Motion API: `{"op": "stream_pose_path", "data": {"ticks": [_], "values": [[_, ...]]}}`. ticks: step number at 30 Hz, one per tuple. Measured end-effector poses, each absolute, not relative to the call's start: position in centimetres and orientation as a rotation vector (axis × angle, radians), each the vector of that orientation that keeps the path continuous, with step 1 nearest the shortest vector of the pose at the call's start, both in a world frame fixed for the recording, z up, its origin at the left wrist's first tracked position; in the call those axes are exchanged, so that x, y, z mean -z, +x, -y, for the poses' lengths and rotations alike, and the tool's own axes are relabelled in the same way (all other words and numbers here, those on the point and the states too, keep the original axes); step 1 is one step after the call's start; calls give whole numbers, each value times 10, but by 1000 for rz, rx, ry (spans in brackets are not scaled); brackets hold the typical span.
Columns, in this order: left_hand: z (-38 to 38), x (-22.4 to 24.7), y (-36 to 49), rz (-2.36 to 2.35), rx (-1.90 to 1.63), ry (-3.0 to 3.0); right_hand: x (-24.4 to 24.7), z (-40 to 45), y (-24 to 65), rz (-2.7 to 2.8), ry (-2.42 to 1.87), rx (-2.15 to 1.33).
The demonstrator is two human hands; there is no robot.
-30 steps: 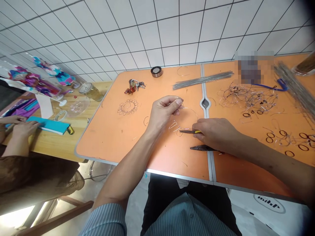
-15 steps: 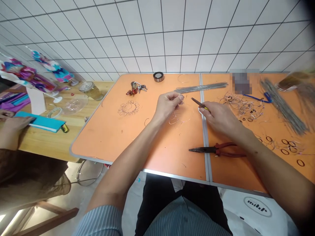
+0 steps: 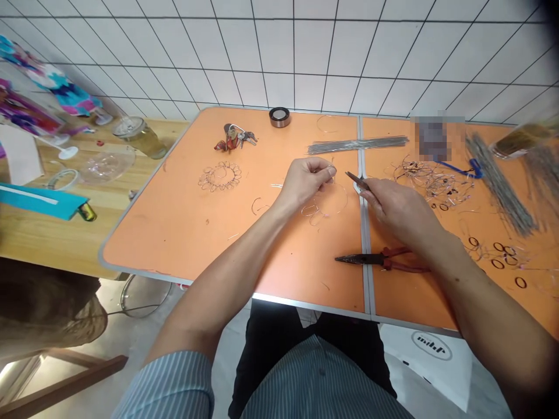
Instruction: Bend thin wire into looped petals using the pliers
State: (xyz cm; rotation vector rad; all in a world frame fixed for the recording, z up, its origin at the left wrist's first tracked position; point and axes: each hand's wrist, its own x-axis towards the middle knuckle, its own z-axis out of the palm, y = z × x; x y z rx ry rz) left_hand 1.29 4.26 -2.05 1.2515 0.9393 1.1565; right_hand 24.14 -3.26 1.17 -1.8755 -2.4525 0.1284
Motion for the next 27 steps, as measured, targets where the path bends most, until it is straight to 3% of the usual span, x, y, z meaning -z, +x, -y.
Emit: {"op": "stream_pose_path", "data": {"ticks": [14, 27], "values": [[-36, 14, 11, -1008, -1128, 1318, -16, 40, 232, 2636, -1895, 321], [-37, 14, 12, -967, -1139, 1378, -17, 40, 228, 2588, -1803, 365]]}}
